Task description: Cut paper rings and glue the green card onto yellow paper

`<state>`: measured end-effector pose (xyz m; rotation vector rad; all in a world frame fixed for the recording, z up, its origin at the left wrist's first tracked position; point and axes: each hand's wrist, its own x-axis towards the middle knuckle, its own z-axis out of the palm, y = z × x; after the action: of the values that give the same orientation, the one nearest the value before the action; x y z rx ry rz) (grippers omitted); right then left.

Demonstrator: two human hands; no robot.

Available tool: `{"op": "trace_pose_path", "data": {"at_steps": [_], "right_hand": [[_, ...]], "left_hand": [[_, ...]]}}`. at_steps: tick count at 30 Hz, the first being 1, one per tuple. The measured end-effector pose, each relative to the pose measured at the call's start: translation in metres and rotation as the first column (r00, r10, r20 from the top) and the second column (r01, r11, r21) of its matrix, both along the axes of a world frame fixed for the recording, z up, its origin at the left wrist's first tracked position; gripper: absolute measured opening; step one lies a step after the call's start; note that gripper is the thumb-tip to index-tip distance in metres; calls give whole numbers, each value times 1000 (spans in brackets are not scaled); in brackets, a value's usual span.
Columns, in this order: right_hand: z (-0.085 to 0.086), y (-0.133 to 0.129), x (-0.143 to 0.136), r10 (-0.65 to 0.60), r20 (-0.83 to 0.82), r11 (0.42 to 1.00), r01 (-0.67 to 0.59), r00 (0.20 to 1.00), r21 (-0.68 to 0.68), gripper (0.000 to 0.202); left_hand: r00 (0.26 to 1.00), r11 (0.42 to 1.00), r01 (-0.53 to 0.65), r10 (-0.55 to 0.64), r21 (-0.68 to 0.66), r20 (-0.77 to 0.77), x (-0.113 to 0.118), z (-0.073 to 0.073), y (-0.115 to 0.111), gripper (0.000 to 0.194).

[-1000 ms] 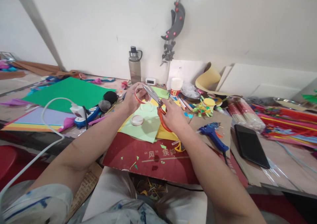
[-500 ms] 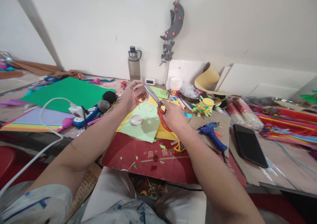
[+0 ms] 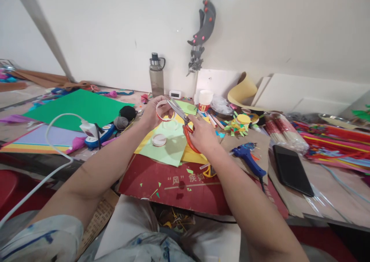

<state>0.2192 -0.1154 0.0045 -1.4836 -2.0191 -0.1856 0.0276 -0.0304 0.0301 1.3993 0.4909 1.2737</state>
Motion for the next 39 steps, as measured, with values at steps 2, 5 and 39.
{"op": "trace_pose_path", "data": {"at_steps": [2,5,39], "right_hand": [[0,0,0,5,-1,1000,-5,1000,3,35],[1,-1,-1,-1,-3,1000,1,1000,4,36],[5,-2,-1,-46,87,997,50,995,-52,37]], "left_hand": [[1000,1000,6,-6,-17,-12,-1,4,-2,31],[1000,1000,9,-9,-29,12,-1,8,-5,32],[998,997,47,-44,-59,41,-3,2,1,36]]}}
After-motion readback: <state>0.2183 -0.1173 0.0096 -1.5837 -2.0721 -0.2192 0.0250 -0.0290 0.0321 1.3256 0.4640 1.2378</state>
